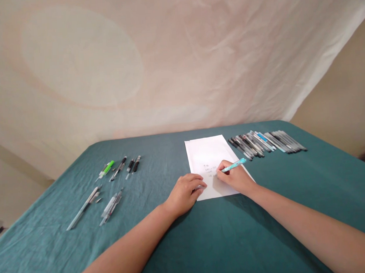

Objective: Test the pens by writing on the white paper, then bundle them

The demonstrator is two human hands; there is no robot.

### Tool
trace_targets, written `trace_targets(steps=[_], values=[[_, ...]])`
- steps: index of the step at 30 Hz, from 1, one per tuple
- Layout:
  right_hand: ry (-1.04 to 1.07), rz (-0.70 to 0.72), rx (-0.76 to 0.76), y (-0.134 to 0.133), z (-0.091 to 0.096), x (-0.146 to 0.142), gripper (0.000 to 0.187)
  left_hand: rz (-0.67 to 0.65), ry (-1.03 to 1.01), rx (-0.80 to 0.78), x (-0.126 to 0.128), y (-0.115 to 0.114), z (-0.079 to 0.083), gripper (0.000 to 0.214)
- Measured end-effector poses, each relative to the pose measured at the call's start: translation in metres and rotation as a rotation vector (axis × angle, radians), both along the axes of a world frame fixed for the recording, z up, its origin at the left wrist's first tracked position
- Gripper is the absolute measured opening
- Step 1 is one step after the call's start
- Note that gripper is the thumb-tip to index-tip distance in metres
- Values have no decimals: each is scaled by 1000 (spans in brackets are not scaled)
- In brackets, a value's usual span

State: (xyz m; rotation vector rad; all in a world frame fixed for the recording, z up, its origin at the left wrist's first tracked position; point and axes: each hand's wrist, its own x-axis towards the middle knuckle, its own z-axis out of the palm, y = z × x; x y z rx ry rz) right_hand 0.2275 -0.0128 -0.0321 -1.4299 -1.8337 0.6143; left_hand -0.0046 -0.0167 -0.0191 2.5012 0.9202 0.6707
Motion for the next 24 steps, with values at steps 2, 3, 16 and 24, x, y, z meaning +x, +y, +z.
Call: trace_targets(steps=[2, 3, 16, 24], values=[[2, -4, 2, 0, -1, 0, 6, -3, -5, 1, 0, 0, 0, 22], [4, -5, 2, 0, -1, 0, 6, -3, -6, 1, 0, 0, 0, 22], [1, -35, 10, 0, 0, 0, 5, 2, -10, 7, 0, 0, -1, 22], [-18, -50, 11, 2, -3, 1, 6, -1, 5, 14, 0, -1, 1, 22]])
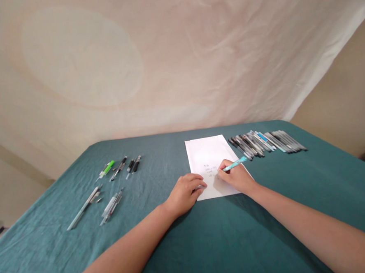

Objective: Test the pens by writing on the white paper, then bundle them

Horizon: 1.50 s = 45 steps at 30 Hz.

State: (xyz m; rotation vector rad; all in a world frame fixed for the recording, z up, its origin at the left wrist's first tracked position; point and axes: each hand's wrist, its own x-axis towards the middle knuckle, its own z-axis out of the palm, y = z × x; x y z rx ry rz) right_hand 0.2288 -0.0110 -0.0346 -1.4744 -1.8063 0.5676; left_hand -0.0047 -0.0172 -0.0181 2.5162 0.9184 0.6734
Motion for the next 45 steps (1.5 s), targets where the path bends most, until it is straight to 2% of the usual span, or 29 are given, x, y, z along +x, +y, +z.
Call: trace_targets(steps=[5, 25, 38, 42, 44, 45], values=[[-9, -46, 19, 1, 0, 1, 6, -1, -7, -1, 0, 0, 0, 21], [-27, -9, -8, 0, 2, 4, 7, -5, -13, -17, 0, 1, -3, 21], [-33, -33, 10, 1, 3, 3, 10, -11, -50, -68, -1, 1, -2, 22], [42, -47, 136, -4, 11, 3, 13, 15, -158, -143, 2, -2, 2, 20], [46, 16, 228, -11, 18, 0, 15, 86, -272, -284, 6, -6, 6, 19], [33, 72, 279, -16, 20, -3, 16, 122, -335, -409, 9, -9, 8, 20]])
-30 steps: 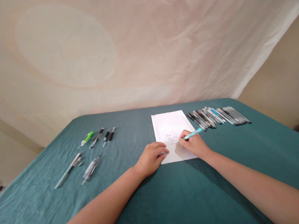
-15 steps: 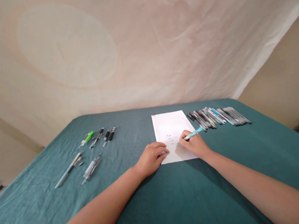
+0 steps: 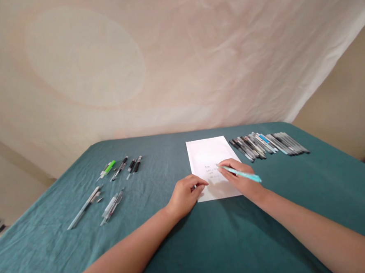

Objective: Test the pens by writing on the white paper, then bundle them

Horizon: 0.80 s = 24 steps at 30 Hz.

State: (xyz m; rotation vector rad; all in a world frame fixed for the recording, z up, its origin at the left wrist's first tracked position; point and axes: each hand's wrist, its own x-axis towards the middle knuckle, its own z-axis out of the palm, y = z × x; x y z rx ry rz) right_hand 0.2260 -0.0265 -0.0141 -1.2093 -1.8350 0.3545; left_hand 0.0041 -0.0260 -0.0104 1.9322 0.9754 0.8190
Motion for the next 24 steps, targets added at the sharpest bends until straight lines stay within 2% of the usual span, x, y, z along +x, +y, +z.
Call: trace_targets(steps=[3, 4, 6, 9, 11, 14, 16, 18, 21, 24], values=[[-114, 199, 120, -12, 5, -12, 27, -15, -233, -460, 7, -7, 3, 31], [-159, 254, 135, -15, 6, -16, 32, -38, -313, -579, 9, -8, 3, 33], [-224, 330, 140, -18, 7, -24, 40, -61, -437, -719, 10, -9, 2, 31], [-214, 400, 80, -20, 8, -30, 45, -28, -534, -780, 9, -7, 0, 26], [-96, 384, -18, -22, 9, -31, 43, 2, -595, -789, 7, -3, -1, 24], [140, 347, -316, -23, 10, -31, 37, 56, -722, -820, 2, 4, 0, 22], [235, 422, -541, -23, 10, -31, 37, 101, -805, -849, -2, 10, 0, 20], [286, 483, -634, -23, 10, -31, 41, 136, -873, -881, -5, 15, -1, 17], [252, 461, -501, -25, 10, -32, 44, 142, -931, -937, -8, 19, -4, 14], [19, 490, -268, -29, 11, -34, 32, 39, -927, -1001, -7, 18, -6, 13]])
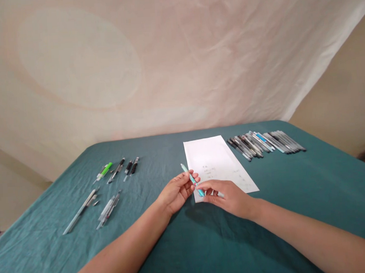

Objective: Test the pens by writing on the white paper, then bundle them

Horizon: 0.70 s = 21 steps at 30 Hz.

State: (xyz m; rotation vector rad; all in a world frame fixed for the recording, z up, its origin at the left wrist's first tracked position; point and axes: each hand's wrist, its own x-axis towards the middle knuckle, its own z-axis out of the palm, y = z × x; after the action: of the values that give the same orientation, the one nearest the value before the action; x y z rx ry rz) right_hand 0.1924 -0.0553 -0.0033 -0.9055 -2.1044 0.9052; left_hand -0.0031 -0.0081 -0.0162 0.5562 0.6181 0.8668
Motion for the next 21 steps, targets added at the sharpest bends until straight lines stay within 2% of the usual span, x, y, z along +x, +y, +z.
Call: trace_targets(steps=[3, 5, 9, 21], values=[[-107, 114, 243, -3, -1, -1, 30, -121, -26, 5, 1, -3, 1, 11], [-120, 173, 316, -4, -3, -1, 33, -181, -20, 4, 2, -5, 2, 10], [-134, 194, 356, -5, -5, -1, 34, -229, 16, 5, 2, -6, 4, 11], [-116, 173, 399, -4, -12, -3, 27, -223, 56, 53, 4, -6, 1, 11]])
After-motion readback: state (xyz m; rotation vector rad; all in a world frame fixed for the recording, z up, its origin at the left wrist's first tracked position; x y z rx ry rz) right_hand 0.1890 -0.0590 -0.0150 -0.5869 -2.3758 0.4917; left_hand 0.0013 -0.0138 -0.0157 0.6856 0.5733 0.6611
